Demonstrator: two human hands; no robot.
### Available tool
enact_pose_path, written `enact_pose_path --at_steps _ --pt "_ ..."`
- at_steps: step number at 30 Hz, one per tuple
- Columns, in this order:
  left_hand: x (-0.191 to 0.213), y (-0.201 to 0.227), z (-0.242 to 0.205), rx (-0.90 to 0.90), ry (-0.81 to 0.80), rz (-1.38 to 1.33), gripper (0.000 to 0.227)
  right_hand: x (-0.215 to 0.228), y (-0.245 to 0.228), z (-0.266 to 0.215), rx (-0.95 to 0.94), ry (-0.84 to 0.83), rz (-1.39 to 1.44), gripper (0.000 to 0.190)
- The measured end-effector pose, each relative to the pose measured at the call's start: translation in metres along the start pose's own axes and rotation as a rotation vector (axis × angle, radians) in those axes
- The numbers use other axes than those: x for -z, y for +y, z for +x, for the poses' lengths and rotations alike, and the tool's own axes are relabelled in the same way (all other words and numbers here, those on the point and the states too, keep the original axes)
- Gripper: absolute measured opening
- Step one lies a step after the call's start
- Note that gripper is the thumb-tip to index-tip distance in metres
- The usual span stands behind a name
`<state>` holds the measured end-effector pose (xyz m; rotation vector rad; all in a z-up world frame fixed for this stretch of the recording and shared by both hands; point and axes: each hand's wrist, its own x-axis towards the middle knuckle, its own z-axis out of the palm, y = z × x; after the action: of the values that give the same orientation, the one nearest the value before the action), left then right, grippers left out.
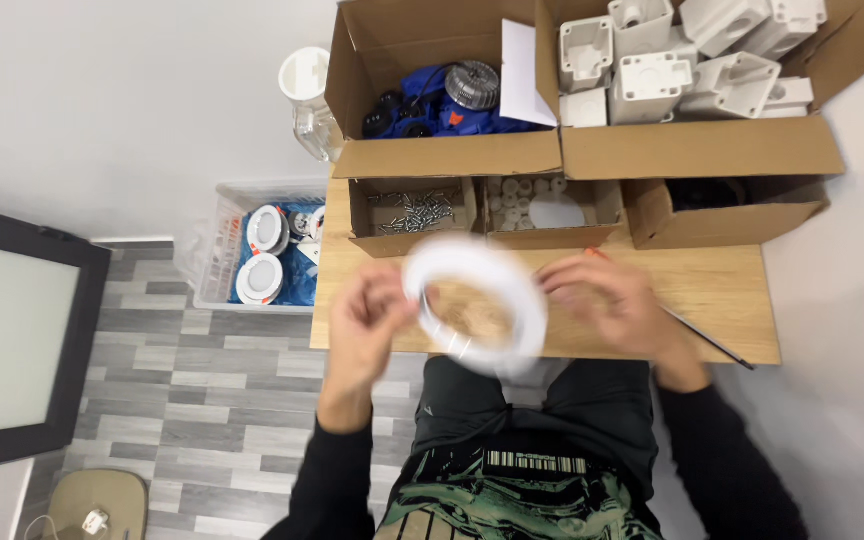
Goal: The person assembles circular LED downlights by placing a diffuser onto a white trim ring and then snapping a grey heat-sink housing into the back of the trim ring.
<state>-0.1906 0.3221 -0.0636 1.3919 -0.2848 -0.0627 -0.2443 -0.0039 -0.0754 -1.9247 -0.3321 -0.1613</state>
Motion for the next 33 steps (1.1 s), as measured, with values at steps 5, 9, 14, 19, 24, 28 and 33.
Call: enact_pose_path --at_steps 5,9,14,19,24,28,33 --pt "0.006 -0.047 -0.053 0.235 -0.127 -0.256 0.028 0.034 -0.068 0.062 0.128 -0.128 -0.255 0.030" --pt "-0.002 -0.061 -0.036 0.211 -0.151 0.039 0.014 0.002 -0.104 0.107 -0.276 -0.396 -0.557 0.052" --pt "-0.024 -0.059 -0.018 0.045 -0.198 0.227 0.017 -0.020 -0.106 0.140 -0.704 -0.621 -0.814 0.096" --pt "-0.035 -0.076 -0.014 0.063 -0.183 0.202 0.016 -0.022 -0.111 0.152 -0.735 -0.629 -0.765 0.084" --pt "-0.043 -0.076 -0.008 0.047 -0.189 0.228 0.016 -0.018 -0.082 0.148 -0.713 -0.634 -0.785 0.087" --pt "-0.050 -0.081 -0.007 0.039 -0.139 0.320 0.015 -0.005 -0.071 0.137 -0.664 -0.491 -0.841 0.090" --pt "-0.061 -0.096 -0.013 -0.112 -0.079 0.536 0.012 0.009 -0.052 0.110 -0.514 -0.324 -0.869 0.082"
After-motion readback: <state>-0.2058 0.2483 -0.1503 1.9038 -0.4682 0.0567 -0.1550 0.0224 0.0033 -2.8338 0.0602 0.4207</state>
